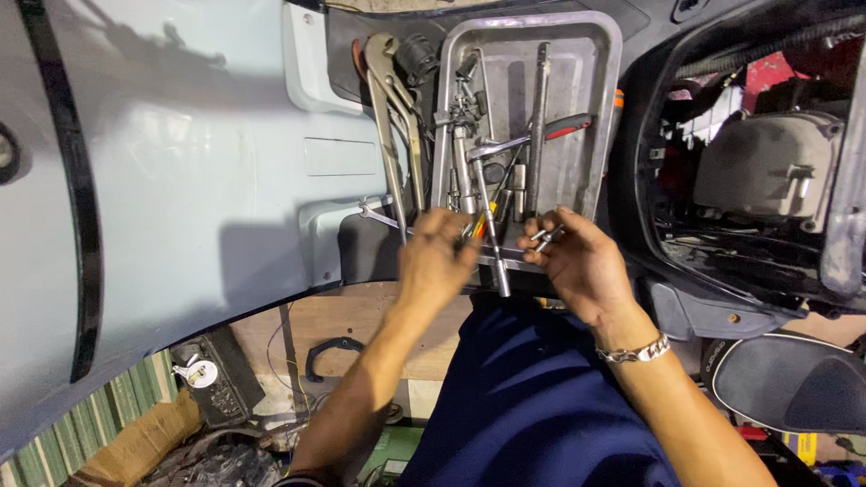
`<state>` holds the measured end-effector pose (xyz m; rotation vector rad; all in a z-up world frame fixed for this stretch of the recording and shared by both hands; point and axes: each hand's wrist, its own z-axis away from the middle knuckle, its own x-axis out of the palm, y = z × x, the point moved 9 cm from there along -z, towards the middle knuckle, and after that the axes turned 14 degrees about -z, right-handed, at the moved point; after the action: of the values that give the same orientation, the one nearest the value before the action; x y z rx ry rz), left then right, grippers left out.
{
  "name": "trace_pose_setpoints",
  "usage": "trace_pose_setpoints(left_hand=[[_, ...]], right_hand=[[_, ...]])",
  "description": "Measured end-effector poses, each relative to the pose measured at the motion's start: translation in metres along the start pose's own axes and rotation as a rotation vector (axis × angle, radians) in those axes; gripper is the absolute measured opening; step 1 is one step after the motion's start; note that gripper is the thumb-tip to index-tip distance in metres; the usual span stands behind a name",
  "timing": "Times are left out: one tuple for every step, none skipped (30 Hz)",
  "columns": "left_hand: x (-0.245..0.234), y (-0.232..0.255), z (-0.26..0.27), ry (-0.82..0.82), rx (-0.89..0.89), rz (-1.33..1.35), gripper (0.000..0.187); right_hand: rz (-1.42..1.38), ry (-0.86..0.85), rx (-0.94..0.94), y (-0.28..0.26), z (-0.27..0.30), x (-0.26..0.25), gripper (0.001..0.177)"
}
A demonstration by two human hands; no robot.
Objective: The person manipulates engine components with their hands and tools, then wipes parts with a cloth.
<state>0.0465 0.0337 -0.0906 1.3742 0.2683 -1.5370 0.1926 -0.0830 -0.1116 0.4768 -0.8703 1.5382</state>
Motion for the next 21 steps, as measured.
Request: trace_pose_setpoints(left_hand=[[0.007,0.008,0.003,0.004,-0.006,0.0,0.033],[0.015,0.024,0.01,0.016,0.047,-0.039,0.042],[0.02,0.036,0.015,0.027,0.099,-0.078,0.051],[0.022,0.042,0.018,0.031,0.096,-0.078,0.051],[0.019,0.052,0.021,0.098,0.147,-0.095,0.055],[0.015,0.061,0.026,0.162,0.198,-0.111,0.059],[0.016,0.064,0.027,0.162,0.193,-0.108,0.059],[0.013,0.066,0.03,0.209,0.195,-0.076,0.059],[0.009,0.067,0.033,0.257,0.198,-0.044,0.058],[0.007,0.063,0.031,0.261,0.194,-0.044,0.058],[0.01,0.057,0.027,0.205,0.172,-0.016,0.056],[0.014,0.053,0.025,0.147,0.153,0.015,0.055],[0.013,0.049,0.024,0.148,0.151,0.016,0.055],[0.017,0.028,0.019,0.074,-0.002,0.087,0.042],[0.022,0.006,0.015,-0.004,-0.153,0.159,0.03],[0.019,-0.004,0.007,-0.006,-0.149,0.16,0.03],[-0.001,-0.008,-0.002,0.17,-0.084,0.032,0.029],[-0.018,-0.007,-0.005,0.344,-0.017,-0.097,0.029],[-0.018,-0.011,-0.008,0.343,-0.015,-0.095,0.029],[-0.021,-0.011,-0.009,0.367,0.038,-0.103,0.03],[-0.024,-0.008,-0.008,0.39,0.091,-0.11,0.031]], right_hand=[[-0.009,0.021,-0.011,-0.002,0.0,-0.001,0.025],[-0.017,0.043,-0.021,-0.003,0.0,-0.003,0.024],[-0.014,0.041,-0.016,-0.003,0.001,-0.003,0.024],[-0.02,0.046,-0.026,-0.005,0.002,-0.002,0.023],[-0.025,0.051,-0.036,-0.007,0.001,-0.002,0.023],[-0.022,0.052,-0.032,-0.008,0.001,-0.002,0.023],[-0.017,0.059,-0.04,-0.011,0.0,-0.002,0.023],[-0.012,0.064,-0.044,-0.011,-0.001,-0.002,0.023],[-0.009,0.064,-0.036,-0.009,0.0,-0.002,0.023],[0.004,0.085,-0.048,-0.01,0.0,-0.003,0.023],[0.017,0.106,-0.061,-0.011,0.0,-0.004,0.022],[0.019,0.105,-0.06,-0.01,0.0,-0.004,0.022],[0.02,0.091,-0.058,-0.009,-0.001,-0.003,0.023],[0.019,0.076,-0.058,-0.009,-0.001,-0.002,0.023],[0.019,0.075,-0.06,-0.009,-0.001,-0.003,0.023],[0.023,0.071,-0.053,-0.009,-0.001,-0.003,0.023],[0.026,0.068,-0.046,-0.009,0.0,-0.004,0.023],[0.027,0.07,-0.048,-0.009,0.0,-0.004,0.023],[0.034,0.072,-0.047,-0.008,-0.001,-0.004,0.023],[0.04,0.071,-0.042,-0.006,-0.002,-0.004,0.023],[0.039,0.07,-0.039,-0.006,-0.001,-0.003,0.023]])
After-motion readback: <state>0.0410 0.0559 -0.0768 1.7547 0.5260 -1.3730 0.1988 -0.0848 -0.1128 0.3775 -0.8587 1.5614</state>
